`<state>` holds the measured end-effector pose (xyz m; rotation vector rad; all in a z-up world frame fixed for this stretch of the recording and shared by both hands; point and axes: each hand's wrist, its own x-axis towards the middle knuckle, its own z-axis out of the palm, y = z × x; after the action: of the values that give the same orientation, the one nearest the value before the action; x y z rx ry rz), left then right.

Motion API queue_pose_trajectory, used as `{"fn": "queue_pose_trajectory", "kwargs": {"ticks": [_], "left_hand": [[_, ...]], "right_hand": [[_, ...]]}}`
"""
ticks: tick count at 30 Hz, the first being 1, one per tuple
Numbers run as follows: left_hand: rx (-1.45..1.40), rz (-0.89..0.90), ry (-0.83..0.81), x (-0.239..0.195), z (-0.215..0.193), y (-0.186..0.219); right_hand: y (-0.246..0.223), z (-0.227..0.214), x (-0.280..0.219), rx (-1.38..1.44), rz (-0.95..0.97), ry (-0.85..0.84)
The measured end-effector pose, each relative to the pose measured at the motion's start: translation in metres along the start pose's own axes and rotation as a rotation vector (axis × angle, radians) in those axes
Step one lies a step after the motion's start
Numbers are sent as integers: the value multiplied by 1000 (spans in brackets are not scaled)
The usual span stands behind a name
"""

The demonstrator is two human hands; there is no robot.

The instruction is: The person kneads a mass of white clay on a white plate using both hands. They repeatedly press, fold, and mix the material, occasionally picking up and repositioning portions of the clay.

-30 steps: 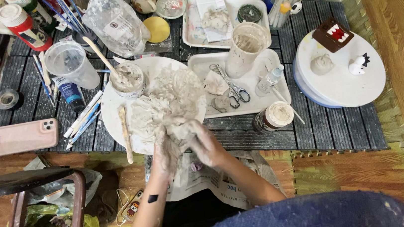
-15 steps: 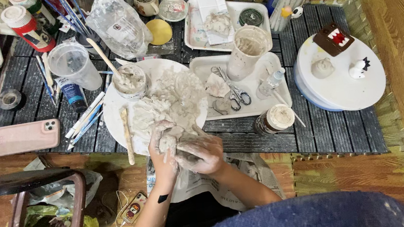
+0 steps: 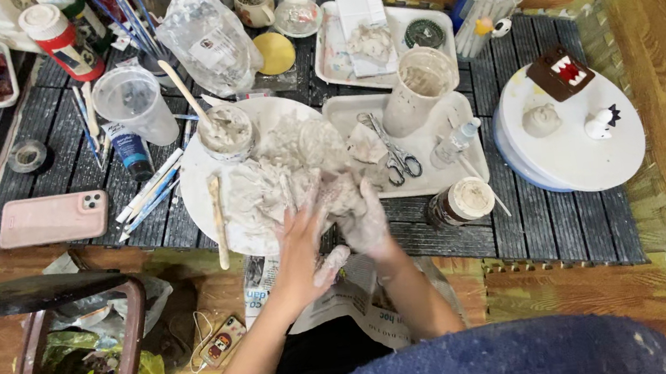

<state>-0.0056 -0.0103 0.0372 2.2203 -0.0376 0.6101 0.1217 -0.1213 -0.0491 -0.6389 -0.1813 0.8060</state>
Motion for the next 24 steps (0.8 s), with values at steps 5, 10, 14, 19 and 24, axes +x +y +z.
{"fn": "queue_pose_trajectory", "kwargs": {"ticks": [5,10,14,19,24], "left_hand": [[265,-101,-148,4,-39,-31],[654,-523,-192,30,-61,-80],[764,-233,-72,43,-43,-90],[788,-393,-247,60,-10,-96],[960,-285,-151,63,13,-104]], "right_hand": [[-24,-34,-12,-89,83,-215],[-52,-29,-2,-187,-11,14],[-60,-31,21,-520,-338,185],[-42,-46,58,-417,-485,243],[-16,-48,109,-1005,-647,132]]}}
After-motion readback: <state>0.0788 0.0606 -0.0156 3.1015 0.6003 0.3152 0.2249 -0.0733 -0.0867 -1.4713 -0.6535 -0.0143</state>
